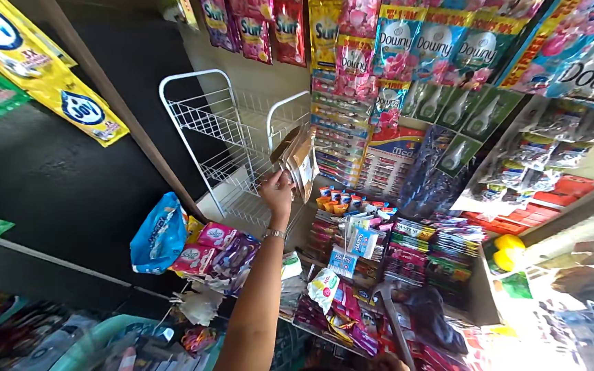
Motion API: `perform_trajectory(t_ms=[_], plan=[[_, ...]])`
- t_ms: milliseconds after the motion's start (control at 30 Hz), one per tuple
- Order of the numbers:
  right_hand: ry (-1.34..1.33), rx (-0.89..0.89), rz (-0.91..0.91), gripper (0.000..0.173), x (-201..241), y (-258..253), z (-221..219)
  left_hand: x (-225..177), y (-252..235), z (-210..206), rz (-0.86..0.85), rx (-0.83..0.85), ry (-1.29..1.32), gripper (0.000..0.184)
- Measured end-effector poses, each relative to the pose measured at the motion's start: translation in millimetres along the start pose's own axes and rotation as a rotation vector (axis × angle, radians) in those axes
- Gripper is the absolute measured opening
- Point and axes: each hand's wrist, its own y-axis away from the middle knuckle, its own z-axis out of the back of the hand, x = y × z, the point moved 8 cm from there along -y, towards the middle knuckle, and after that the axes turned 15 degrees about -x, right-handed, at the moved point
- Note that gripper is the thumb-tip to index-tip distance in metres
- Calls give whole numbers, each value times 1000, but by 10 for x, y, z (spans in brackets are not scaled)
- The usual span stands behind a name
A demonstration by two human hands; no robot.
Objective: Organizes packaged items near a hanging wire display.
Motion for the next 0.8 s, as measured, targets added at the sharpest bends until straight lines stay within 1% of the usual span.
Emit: perform_trajectory(t_ms=[67, 100, 167, 233, 300, 433, 500, 633, 733, 800], plan=[[-5, -25, 21, 28, -36, -18, -11, -15, 13, 19, 53, -1, 16, 30], [-6, -34, 30, 27, -9, -9, 2, -17, 25, 39, 84, 3, 13, 35], [3, -19, 22, 28, 56, 11, 24, -55, 43, 99, 64, -28, -20, 39], [6, -4, 0, 29, 122, 30, 45, -138, 58, 156, -76, -89, -63, 35], [7, -6, -8, 29, 157, 49, 46, -242, 102, 171, -222, -113, -99, 30], [9, -3, -12, 29, 109, 31, -11, -358, 141, 133, -352, -110, -180, 29], [5, -2, -11, 28, 136, 23, -4, -401, 118, 106, -337, -101, -209, 34], [-15, -13, -2, 28, 129, 28, -3, -344, 83, 86, -197, -81, -191, 38], [-10, 7, -24, 29, 168, 55, 14, -260, 69, 63, -122, -92, -159, 37], [3, 8, -30, 30, 168, 77, 12, -204, 67, 36, -105, -99, -134, 35]])
